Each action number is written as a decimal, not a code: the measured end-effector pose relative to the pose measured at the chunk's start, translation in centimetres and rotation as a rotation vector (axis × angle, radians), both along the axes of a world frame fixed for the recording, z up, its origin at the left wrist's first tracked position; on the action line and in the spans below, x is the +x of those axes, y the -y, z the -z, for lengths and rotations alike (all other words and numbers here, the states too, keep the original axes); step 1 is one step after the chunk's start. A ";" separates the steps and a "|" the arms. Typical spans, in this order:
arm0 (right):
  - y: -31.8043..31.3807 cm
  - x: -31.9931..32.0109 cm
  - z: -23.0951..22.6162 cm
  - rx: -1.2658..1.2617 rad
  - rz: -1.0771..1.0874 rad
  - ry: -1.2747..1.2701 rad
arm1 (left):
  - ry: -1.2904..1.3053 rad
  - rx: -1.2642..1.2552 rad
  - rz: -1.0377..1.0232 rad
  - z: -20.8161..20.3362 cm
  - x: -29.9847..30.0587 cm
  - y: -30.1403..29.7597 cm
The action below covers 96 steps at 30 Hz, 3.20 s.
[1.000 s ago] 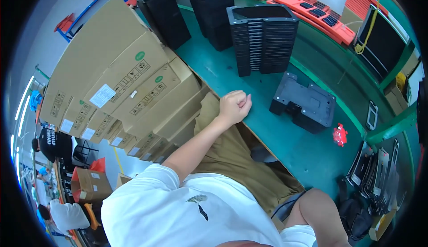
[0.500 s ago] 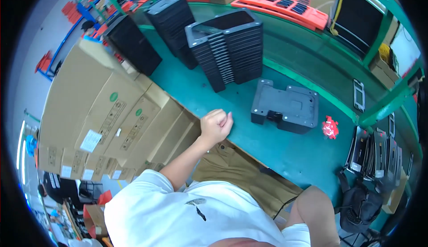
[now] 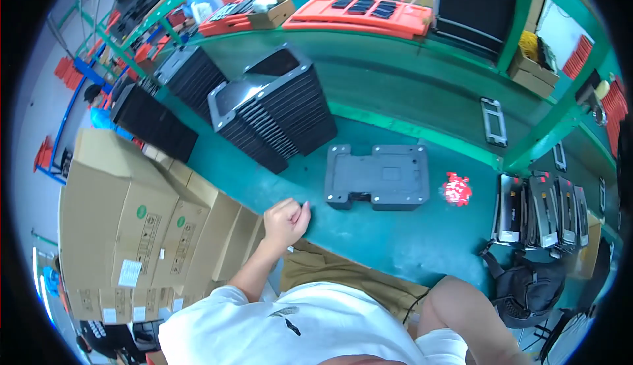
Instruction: Assembling electronic devices by inserting circuit boards into housings and using an electric screwdriver to fasten them.
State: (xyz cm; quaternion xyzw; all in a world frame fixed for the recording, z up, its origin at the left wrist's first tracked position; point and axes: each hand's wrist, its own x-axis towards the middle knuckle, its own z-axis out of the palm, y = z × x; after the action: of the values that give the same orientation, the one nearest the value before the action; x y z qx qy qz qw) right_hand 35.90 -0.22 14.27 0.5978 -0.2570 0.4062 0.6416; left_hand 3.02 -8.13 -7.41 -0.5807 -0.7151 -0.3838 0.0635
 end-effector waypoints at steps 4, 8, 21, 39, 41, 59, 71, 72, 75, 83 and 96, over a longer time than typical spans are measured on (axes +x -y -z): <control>-1.3 8.4 0.4 -0.552 0.821 -0.139 | 0.540 0.010 0.075 -0.5 -3.8 2.2; -3.6 6.1 -2.2 -0.601 0.858 0.144 | 0.448 0.016 0.406 -3.6 -2.6 -4.6; -5.9 4.8 -1.5 -0.575 0.901 0.526 | 1.047 -0.120 0.951 -3.8 -2.1 -19.2; -8.2 -2.4 -2.0 -0.671 1.159 0.951 | 1.202 -0.280 0.847 1.6 -4.6 -22.7; -8.6 -2.9 -2.0 -0.685 1.197 1.029 | 1.360 -0.285 0.646 0.9 -4.0 -21.9; -10.7 -6.1 -1.0 -0.537 1.362 1.191 | 1.224 -0.264 0.691 0.8 -2.4 -21.1; -13.7 -5.5 -0.1 -0.736 1.411 1.244 | 1.227 -0.256 0.852 1.5 -2.8 -21.5; -14.3 -5.1 0.3 -0.853 1.399 1.297 | 1.205 -0.259 0.854 1.0 -2.6 -21.4; -20.8 -3.7 4.5 -0.925 1.356 1.462 | 1.158 -0.227 0.853 0.4 -2.5 -20.9; -33.8 -6.4 21.2 -0.636 2.240 2.215 | 1.203 -0.228 0.840 -0.3 -2.3 -19.9; -38.5 -11.1 21.4 -0.343 2.292 2.248 | 1.217 -0.125 0.967 -2.2 -2.5 -19.0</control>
State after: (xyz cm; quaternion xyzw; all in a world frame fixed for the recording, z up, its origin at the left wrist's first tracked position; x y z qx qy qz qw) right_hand 24.85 38.30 -7.16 0.5587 0.8160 0.0295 -0.1450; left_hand 0.52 10.91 -5.19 -0.5176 -0.3119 -0.5791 -0.5471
